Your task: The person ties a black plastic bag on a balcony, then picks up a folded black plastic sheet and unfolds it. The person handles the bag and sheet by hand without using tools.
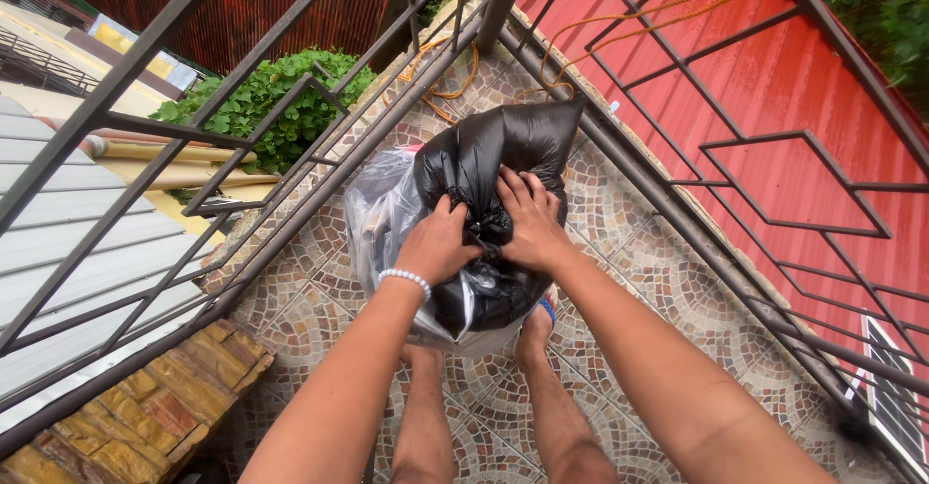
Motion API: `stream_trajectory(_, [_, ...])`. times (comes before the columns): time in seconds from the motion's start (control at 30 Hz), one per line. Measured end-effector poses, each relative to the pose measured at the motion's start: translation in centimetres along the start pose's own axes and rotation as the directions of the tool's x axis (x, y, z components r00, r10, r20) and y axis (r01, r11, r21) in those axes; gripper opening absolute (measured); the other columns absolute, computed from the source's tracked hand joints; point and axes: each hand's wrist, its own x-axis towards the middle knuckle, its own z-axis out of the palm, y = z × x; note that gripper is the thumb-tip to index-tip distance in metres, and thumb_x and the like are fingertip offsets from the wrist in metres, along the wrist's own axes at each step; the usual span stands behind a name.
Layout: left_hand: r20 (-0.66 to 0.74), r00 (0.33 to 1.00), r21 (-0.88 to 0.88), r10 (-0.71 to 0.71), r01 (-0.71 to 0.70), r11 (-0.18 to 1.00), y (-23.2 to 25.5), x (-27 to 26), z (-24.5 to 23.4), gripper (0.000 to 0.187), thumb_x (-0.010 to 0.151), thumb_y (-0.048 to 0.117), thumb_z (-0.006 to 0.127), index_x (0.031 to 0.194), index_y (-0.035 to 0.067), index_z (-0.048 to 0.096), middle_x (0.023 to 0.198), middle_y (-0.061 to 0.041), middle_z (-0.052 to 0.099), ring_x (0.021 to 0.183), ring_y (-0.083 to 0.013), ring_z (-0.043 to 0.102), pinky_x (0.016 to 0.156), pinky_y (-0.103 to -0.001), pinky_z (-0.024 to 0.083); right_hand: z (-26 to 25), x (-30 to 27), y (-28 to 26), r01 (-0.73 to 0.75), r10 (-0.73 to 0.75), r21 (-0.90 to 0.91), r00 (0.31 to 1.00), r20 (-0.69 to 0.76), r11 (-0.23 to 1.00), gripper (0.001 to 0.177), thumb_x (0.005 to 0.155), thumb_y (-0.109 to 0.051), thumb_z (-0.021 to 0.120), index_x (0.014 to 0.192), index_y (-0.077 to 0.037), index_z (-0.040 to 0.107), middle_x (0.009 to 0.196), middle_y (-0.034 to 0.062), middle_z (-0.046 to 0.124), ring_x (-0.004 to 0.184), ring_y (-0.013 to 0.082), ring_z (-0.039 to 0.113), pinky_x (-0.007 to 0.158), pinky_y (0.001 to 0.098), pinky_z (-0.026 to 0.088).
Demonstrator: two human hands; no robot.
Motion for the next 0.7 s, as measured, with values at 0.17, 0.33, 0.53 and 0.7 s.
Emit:
stream_trajectory(0.17, [0.013, 0.998, -0.031, 0.054, -0.054, 0.998, -1.3, 0.4, 0.0, 0.078, 0.065, 0.029, 0.093, 0.126, -0.002, 0.054, 0.138, -0.032, 0.046, 0.114, -0.0478, 0.059, 0.094, -0.048, 0.050, 1.0, 0.8, 0.0, -0.036, 0.036, -0.007, 0.999, -0.012, 0.999, 0.109, 0.057, -0.024, 0.083, 0.153, -0.014, 0.034, 0.160, 0.0071, 0.030, 0.146, 0.0373, 0.022, 0.117, 0.0532, 0.021])
stream_trajectory(0.33, [0.021, 0.999, 0.043, 0.036, -0.036, 0.998, -2.0, 1.4, 1.2, 0.057, 0.072, 0.004, 0.079, 0.123, -0.003, 0.056, 0.137, -0.029, 0.049, 0.112, -0.0437, 0.063, 0.094, -0.047, 0.053, 0.7, 1.4, -0.6, -0.080, 0.080, -0.013, 0.996, 0.029, 0.997, 0.107, 0.055, -0.018, 0.082, 0.151, -0.015, 0.036, 0.157, 0.0051, 0.032, 0.145, 0.0383, 0.023, 0.116, 0.0528, 0.023])
stream_trajectory(0.53, [0.050, 0.999, 0.027, -0.009, 0.007, 1.000, -1.3, 1.9, 0.7, 0.051, 0.073, -0.001, 0.077, 0.120, 0.000, 0.057, 0.129, -0.024, 0.055, 0.107, -0.0436, 0.065, 0.091, -0.050, 0.054, 0.4, 1.6, -1.1, -0.081, 0.080, 0.005, 0.996, 0.024, 0.997, 0.107, 0.054, -0.020, 0.086, 0.150, -0.017, 0.038, 0.155, 0.0042, 0.033, 0.144, 0.0390, 0.023, 0.116, 0.0535, 0.024])
stream_trajectory(0.7, [0.051, 0.998, 0.040, -0.023, 0.021, 0.999, -1.6, 2.3, 1.3, 0.045, 0.074, 0.000, 0.076, 0.116, 0.001, 0.059, 0.128, -0.023, 0.056, 0.106, -0.0439, 0.065, 0.091, -0.051, 0.054, 0.9, 1.5, -0.8, -0.076, 0.076, 0.003, 0.997, 0.006, 0.997, 0.108, 0.054, -0.020, 0.087, 0.150, -0.017, 0.038, 0.155, 0.0044, 0.033, 0.144, 0.0390, 0.024, 0.115, 0.0539, 0.025])
